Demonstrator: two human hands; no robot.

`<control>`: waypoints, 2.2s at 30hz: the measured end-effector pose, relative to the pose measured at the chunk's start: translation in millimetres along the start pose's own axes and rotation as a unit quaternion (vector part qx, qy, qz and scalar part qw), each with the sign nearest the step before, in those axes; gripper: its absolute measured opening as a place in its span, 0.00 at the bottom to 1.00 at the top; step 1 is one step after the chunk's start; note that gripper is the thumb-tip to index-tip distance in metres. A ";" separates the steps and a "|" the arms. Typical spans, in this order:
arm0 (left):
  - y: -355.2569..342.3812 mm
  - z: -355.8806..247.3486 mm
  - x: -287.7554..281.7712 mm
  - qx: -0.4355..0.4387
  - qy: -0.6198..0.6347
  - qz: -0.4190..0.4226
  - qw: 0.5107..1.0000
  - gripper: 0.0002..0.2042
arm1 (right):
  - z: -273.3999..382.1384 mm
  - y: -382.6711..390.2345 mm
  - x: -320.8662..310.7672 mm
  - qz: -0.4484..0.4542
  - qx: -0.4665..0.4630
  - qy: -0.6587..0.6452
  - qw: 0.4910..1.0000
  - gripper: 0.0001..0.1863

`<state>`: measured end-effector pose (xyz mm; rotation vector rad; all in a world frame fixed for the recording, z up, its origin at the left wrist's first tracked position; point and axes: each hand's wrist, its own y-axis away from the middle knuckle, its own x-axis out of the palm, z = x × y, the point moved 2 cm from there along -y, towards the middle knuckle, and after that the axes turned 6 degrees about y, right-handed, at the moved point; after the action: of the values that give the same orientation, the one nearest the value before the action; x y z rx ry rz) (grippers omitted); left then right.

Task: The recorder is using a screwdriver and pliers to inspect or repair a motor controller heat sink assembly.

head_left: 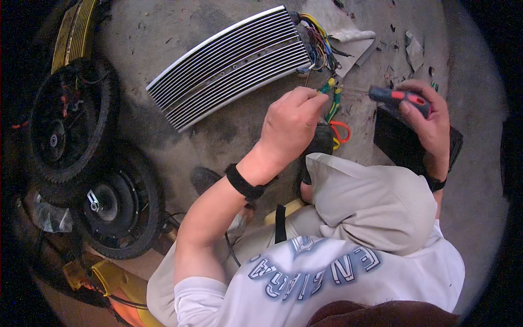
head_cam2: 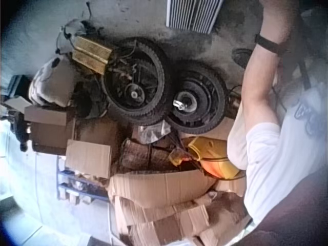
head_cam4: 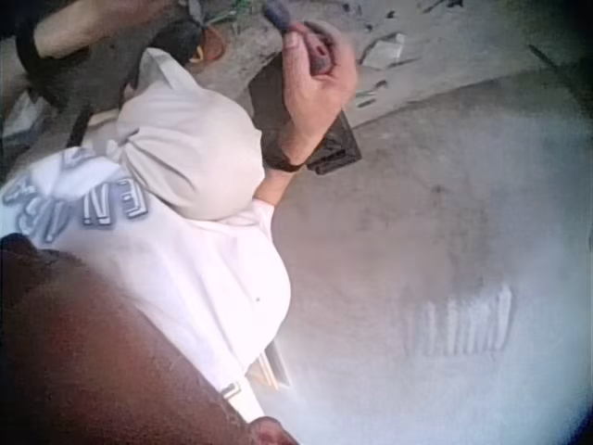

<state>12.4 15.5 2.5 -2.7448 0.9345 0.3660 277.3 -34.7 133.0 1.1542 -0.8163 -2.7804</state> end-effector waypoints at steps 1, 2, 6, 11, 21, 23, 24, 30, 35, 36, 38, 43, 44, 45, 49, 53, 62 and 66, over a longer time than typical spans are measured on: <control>-1.1 -2.1 -4.5 -0.009 0.005 -0.028 1.000 0.11 | 13.2 -1.8 -3.0 -0.039 0.024 -0.024 0.999 0.20; -2.3 -3.6 -9.7 -0.018 0.010 -0.056 0.998 0.10 | 21.6 -3.3 -4.1 -0.078 0.047 -0.047 0.995 0.19; -14.8 17.1 -47.1 -0.050 0.017 -0.149 0.987 0.09 | 36.1 -28.6 11.2 -0.155 -0.020 -0.082 0.984 0.17; -22.9 48.4 -88.6 -0.264 0.245 -0.175 0.916 0.09 | 29.1 -52.5 29.3 -0.146 -0.026 -0.114 0.982 0.18; -23.1 74.6 -113.4 -0.266 0.107 -0.105 0.952 0.09 | 23.0 -73.3 50.3 -0.105 -0.005 -0.173 0.979 0.19; -28.1 70.4 -113.8 -0.247 0.066 -0.091 0.962 0.09 | 16.3 -73.6 57.2 -0.104 -0.011 -0.195 0.975 0.19; -29.6 68.0 -114.4 -0.229 0.023 -0.080 0.970 0.09 | 13.9 -75.0 60.1 -0.100 -0.020 -0.219 0.970 0.19; -35.7 65.7 -114.6 -0.129 -0.087 -0.031 0.987 0.07 | 10.7 -82.2 61.2 -0.075 -0.040 -0.195 0.977 0.19; -34.1 67.6 -115.3 -0.095 -0.133 -0.005 0.987 0.09 | 8.8 -85.1 64.1 -0.057 -0.060 -0.180 0.980 0.19; -35.8 67.1 -114.2 -0.084 -0.137 -0.009 0.987 0.09 | 9.0 -85.4 64.6 -0.060 -0.072 -0.175 0.980 0.19; -38.0 67.8 -111.8 -0.078 -0.128 -0.012 0.989 0.09 | 11.2 -85.5 64.8 -0.049 -0.070 -0.190 0.978 0.19; -40.1 69.0 -111.5 -0.097 -0.133 -0.012 0.986 0.09 | 15.1 -88.1 66.5 -0.038 -0.097 -0.187 0.977 0.18; -40.6 69.7 -111.4 -0.082 -0.131 -0.017 0.988 0.09 | 15.4 -88.8 66.8 -0.040 -0.105 -0.176 0.978 0.18; -40.5 70.5 -111.2 -0.067 -0.128 -0.023 0.989 0.08 | 15.3 -89.0 67.6 -0.042 -0.112 -0.164 0.979 0.18; -39.4 71.6 -112.3 -0.110 -0.151 0.009 0.982 0.10 | 20.2 -85.0 65.0 -0.028 -0.081 -0.158 0.984 0.19; -38.8 74.8 -114.4 -0.107 -0.135 0.016 0.985 0.10 | 17.6 -83.3 64.3 -0.039 -0.093 -0.152 0.983 0.19; -38.1 74.0 -113.7 -0.054 -0.145 -0.017 0.988 0.09 | 13.3 -80.6 66.0 -0.032 -0.109 -0.239 0.964 0.20; -40.2 74.8 -114.1 -0.034 -0.155 -0.006 0.987 0.08 | 9.0 -80.0 65.6 -0.021 -0.109 -0.269 0.957 0.21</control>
<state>-62.3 132.4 -28.7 -2.6443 0.8346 0.8084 237.6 24.4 57.5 0.3824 -0.4769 -3.1581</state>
